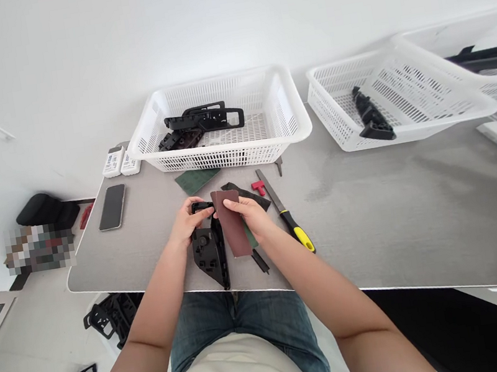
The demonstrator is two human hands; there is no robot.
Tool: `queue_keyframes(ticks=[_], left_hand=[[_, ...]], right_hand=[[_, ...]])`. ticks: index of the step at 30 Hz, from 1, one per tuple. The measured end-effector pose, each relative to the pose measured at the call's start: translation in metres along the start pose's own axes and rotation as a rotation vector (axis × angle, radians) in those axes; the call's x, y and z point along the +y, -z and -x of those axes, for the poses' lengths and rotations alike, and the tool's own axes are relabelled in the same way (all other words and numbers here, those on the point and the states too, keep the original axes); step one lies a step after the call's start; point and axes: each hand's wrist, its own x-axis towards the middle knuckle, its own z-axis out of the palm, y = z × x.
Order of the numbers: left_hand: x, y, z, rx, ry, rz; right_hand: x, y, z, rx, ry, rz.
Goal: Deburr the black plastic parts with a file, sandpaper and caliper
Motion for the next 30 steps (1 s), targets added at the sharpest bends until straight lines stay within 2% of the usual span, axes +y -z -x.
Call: queue_keyframes(ticks=[6,12,17,22,26,30], left_hand=[[0.0,0.003,0.0,-0.079,0.06,-0.175],[-0.001,0.007,0.001,-0.217,0.032,-0.148],[0.0,0.001,0.003,-0.135,0.049,-0.126],[0.0,-0.002,0.001,-0.081,0.061,0.032],[-0.001,-0.001,-0.002,0.006,0.032,-0.014],[0.0,-0.001,-0.001,0.024,0.041,-0.027]], right_hand=[[0.006,-0.001,-0.002,0.043,-0.033,-0.079],[0.006,-0.001,-0.006,0.042,-0.051,-0.096],[0.003,-0.002,-0.005,0.042,-0.05,-0.088],[0.0,-0.003,-0.001,0.084,0.005,-0.058],[-0.001,-0.006,0.003,0.083,0.008,0.095],[-0.001,-0.008,0.004,0.117,0.051,0.25]])
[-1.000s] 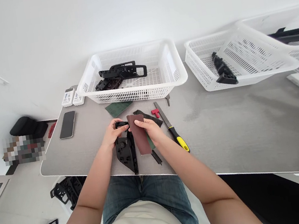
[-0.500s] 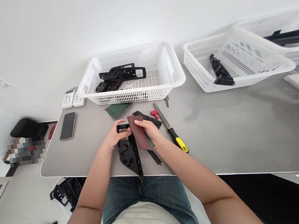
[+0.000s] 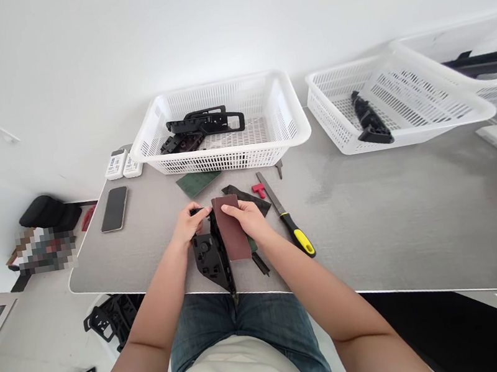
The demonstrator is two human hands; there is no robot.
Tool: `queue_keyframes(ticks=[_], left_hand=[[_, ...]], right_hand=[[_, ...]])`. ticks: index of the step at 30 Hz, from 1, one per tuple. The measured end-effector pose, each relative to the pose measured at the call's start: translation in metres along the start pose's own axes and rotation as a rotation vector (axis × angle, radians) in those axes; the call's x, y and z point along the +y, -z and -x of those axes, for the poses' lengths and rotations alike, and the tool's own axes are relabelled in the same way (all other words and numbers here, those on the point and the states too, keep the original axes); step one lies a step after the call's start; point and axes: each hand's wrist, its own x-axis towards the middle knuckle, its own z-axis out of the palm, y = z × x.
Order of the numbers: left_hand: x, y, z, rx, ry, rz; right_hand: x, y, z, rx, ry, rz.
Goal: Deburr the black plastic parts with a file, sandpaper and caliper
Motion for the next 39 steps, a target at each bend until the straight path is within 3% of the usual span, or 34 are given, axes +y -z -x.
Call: queue_keyframes(ticks=[6,14,19,25,29,33,39], left_hand=[[0.002,-0.001,0.003,-0.04,0.013,0.034],[0.002,0.0,0.005,-0.093,-0.002,0.025],[0.0,0.0,0.004,-0.084,-0.008,0.013],[0.001,0.0,0.004,-0.076,0.001,0.011],[0.002,-0.001,0.005,-0.08,0.0,0.013],[0.003,0.0,0.005,-0.069,0.005,-0.003],[0.003,0.001,0.005,-0.059,0.01,-0.004]], right_hand=[[-0.002,0.004,0.002,-0.004,0.05,0.248],[-0.004,0.008,0.004,-0.07,0.08,0.301],[-0.002,0.01,0.002,0.022,0.125,0.397],[-0.003,0.009,0.002,-0.071,0.123,0.387],[-0.002,0.009,0.001,-0.002,0.156,0.433],[0.0,0.011,-0.002,-0.052,0.13,0.406],[0.0,0.014,-0.005,0.011,0.101,0.349]])
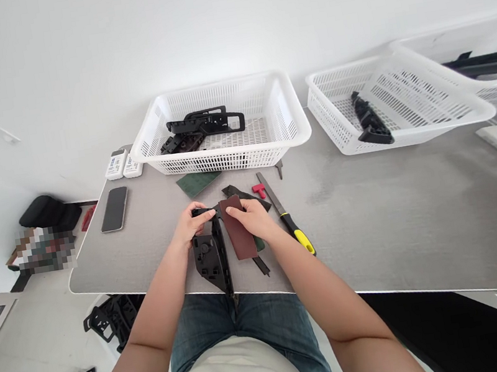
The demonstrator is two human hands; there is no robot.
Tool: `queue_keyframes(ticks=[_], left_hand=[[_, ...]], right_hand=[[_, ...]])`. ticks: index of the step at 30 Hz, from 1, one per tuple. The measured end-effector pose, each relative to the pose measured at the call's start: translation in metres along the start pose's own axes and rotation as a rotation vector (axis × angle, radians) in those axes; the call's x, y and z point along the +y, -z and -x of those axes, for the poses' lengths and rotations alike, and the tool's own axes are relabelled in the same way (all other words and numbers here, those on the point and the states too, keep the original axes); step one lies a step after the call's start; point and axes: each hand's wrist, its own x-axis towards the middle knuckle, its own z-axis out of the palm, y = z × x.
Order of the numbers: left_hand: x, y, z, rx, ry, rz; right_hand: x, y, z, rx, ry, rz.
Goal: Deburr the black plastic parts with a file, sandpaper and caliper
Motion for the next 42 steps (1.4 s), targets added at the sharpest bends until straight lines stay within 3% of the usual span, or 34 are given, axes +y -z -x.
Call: queue_keyframes(ticks=[4,10,15,18,21,29,38,42], left_hand=[[0.0,0.0,-0.001,0.025,0.024,-0.052],[0.001,0.0,-0.001,-0.028,0.055,-0.031],[0.001,-0.002,-0.001,-0.105,0.123,0.08],[0.001,-0.002,-0.002,-0.091,0.138,0.079],[0.001,-0.001,-0.003,-0.107,0.171,0.091],[0.005,-0.004,-0.002,-0.092,0.221,0.113],[0.0,-0.004,-0.004,-0.067,0.193,0.025],[-0.001,-0.004,-0.005,-0.054,0.179,0.005]], right_hand=[[-0.002,0.001,0.002,-0.087,0.032,-0.079],[-0.016,0.02,0.006,-0.04,0.132,0.026],[-0.038,0.034,0.008,0.023,0.508,0.446],[-0.044,0.026,0.003,0.007,0.67,0.755],[-0.041,0.013,-0.003,-0.023,0.743,0.944],[-0.019,-0.006,-0.011,-0.04,0.832,0.962],[-0.011,-0.003,-0.015,0.079,0.803,0.956],[-0.01,-0.004,-0.014,0.05,0.789,0.992]])
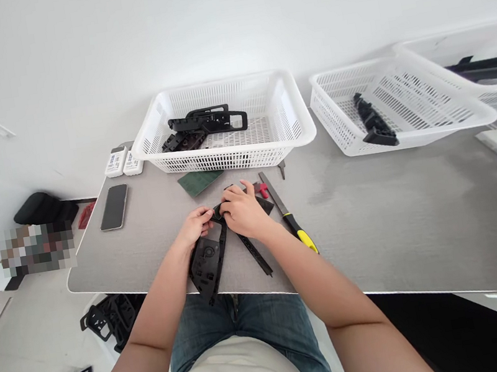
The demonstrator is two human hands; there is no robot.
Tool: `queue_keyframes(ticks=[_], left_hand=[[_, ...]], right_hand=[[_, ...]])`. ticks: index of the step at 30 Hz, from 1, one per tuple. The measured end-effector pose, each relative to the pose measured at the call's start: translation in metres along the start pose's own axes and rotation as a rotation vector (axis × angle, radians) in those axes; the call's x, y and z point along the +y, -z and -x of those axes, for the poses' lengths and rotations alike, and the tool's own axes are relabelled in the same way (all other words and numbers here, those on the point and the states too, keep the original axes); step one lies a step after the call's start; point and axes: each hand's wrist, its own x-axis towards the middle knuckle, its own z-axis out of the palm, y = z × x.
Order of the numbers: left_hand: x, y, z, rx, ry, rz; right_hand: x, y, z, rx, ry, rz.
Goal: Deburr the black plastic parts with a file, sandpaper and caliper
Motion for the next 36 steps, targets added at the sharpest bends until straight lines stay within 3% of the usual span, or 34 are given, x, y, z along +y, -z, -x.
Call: queue_keyframes(ticks=[10,16,21,27,36], left_hand=[[0.004,-0.004,0.004,0.022,-0.016,-0.048],[0.0,0.002,0.004,0.012,-0.118,-0.095],[0.0,0.003,0.002,-0.026,-0.057,-0.02],[0.004,0.002,0.005,-0.252,-0.028,0.216],[0.001,0.006,0.003,-0.315,-0.047,0.252]], right_hand=[[0.0,0.0,0.002,-0.003,-0.049,0.072],[0.01,0.016,0.005,0.126,-0.096,0.0],[0.011,0.019,0.005,0.241,-0.07,-0.053],[0.008,0.011,0.003,0.248,-0.018,-0.022],[0.001,0.009,0.001,0.157,-0.012,-0.015]])
